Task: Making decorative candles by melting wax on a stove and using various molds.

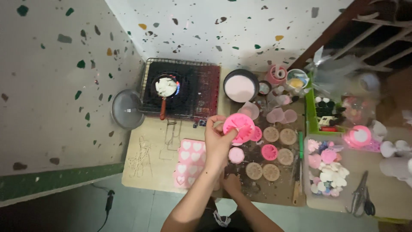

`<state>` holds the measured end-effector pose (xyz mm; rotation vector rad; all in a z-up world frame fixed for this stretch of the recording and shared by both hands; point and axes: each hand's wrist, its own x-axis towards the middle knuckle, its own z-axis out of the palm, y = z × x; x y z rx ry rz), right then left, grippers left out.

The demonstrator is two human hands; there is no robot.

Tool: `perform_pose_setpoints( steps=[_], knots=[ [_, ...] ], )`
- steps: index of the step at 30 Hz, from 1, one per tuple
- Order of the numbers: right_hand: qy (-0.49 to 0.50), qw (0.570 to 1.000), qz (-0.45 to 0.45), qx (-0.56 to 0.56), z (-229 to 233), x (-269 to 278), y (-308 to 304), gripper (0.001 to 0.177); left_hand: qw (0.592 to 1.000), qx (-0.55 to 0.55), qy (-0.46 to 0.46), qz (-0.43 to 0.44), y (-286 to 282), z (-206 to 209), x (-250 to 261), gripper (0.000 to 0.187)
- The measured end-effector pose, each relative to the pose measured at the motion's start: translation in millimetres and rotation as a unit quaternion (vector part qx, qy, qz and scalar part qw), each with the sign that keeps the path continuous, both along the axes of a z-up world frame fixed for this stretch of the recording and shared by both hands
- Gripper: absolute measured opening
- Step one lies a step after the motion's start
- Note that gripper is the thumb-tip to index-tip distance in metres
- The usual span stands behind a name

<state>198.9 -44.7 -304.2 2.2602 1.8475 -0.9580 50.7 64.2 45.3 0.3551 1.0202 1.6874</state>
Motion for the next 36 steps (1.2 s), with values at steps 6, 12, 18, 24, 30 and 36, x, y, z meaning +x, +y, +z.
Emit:
perform_pose_setpoints(
  steps=[6,12,18,24,30,36],
  knots=[
    [0.350,0.914,-0.067,-0.195,16.7,35.7,7.6,0.029,0.999,0.017,-0.046,-0.018,8.5,14.1,8.2,0.049],
    [0.274,0.943,-0.117,-0.152,-38.1,53.9,-10.6,0.023,1.000,-0.010,-0.022,-0.002,6.8,-3.0,15.9,0.048],
    [0.232,0.969,0.028,0.083,-6.1,17.3,-2.1,0.027,0.998,-0.016,-0.044,0.042,4.4,0.9,5.8,0.045],
    [0.167,0.984,0.037,-0.056,42.9,-30.4,21.8,0.046,0.998,-0.026,-0.023,0.061,-1.2,2.7,-5.4,0.042],
    [0.188,0.979,-0.045,-0.072,13.7,-41.7,19.5,0.037,0.998,-0.029,-0.006,0.062,-7.3,4.6,-13.4,0.042],
    [0.168,0.984,-0.056,-0.033,33.4,-53.0,23.1,0.030,0.997,-0.056,0.013,0.061,-8.2,9.1,-17.9,0.042]
  ],
)
